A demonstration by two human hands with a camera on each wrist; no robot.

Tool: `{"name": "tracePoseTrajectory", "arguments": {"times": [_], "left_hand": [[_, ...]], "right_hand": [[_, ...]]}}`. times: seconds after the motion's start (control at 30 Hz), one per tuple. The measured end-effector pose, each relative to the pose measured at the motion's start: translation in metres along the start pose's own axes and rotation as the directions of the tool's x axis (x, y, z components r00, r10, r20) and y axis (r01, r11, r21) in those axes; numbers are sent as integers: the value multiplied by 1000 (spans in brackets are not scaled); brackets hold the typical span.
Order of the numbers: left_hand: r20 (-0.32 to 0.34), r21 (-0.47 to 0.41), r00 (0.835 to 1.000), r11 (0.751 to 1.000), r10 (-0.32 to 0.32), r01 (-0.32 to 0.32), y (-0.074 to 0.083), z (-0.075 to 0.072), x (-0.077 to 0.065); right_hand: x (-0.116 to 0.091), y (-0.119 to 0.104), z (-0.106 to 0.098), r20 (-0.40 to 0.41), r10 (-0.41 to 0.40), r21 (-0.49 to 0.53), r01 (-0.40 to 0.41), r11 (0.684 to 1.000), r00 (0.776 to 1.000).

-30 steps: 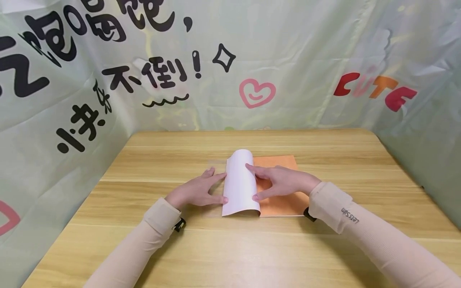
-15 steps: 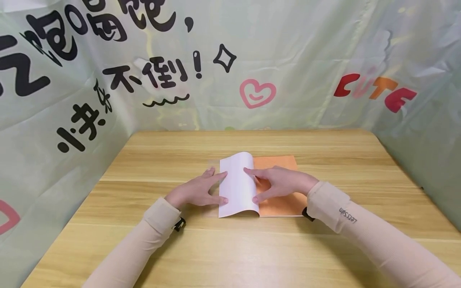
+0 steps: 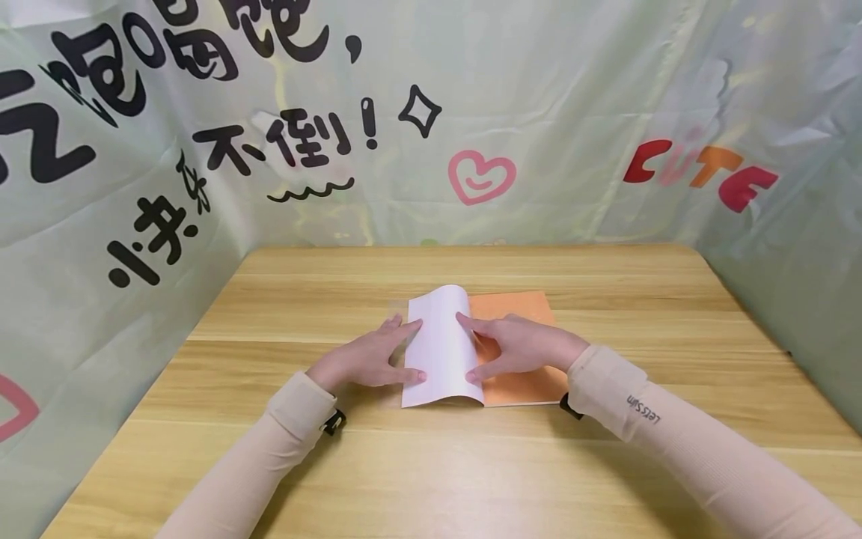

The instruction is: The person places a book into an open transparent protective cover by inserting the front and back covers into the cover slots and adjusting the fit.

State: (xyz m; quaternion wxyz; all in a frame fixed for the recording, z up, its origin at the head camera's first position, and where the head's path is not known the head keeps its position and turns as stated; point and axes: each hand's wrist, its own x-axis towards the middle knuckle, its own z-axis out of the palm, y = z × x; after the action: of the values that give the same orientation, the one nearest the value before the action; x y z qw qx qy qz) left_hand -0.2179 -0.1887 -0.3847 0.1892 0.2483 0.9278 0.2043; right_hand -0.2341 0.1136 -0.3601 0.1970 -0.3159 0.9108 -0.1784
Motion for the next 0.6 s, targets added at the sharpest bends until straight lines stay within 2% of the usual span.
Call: {"name": "tracePoseTrajectory", "arguments": {"times": [0.37, 0.6], "left_hand": [[-3, 5, 1000, 1000, 6, -6, 0, 1, 1], [-7, -1, 1000, 1000, -18, 18, 0, 1, 0]], "right_hand": [[3, -8, 3, -14, 22, -41, -22, 999, 1000], [8, -14, 8, -46, 28, -65, -31, 997, 999]]}}
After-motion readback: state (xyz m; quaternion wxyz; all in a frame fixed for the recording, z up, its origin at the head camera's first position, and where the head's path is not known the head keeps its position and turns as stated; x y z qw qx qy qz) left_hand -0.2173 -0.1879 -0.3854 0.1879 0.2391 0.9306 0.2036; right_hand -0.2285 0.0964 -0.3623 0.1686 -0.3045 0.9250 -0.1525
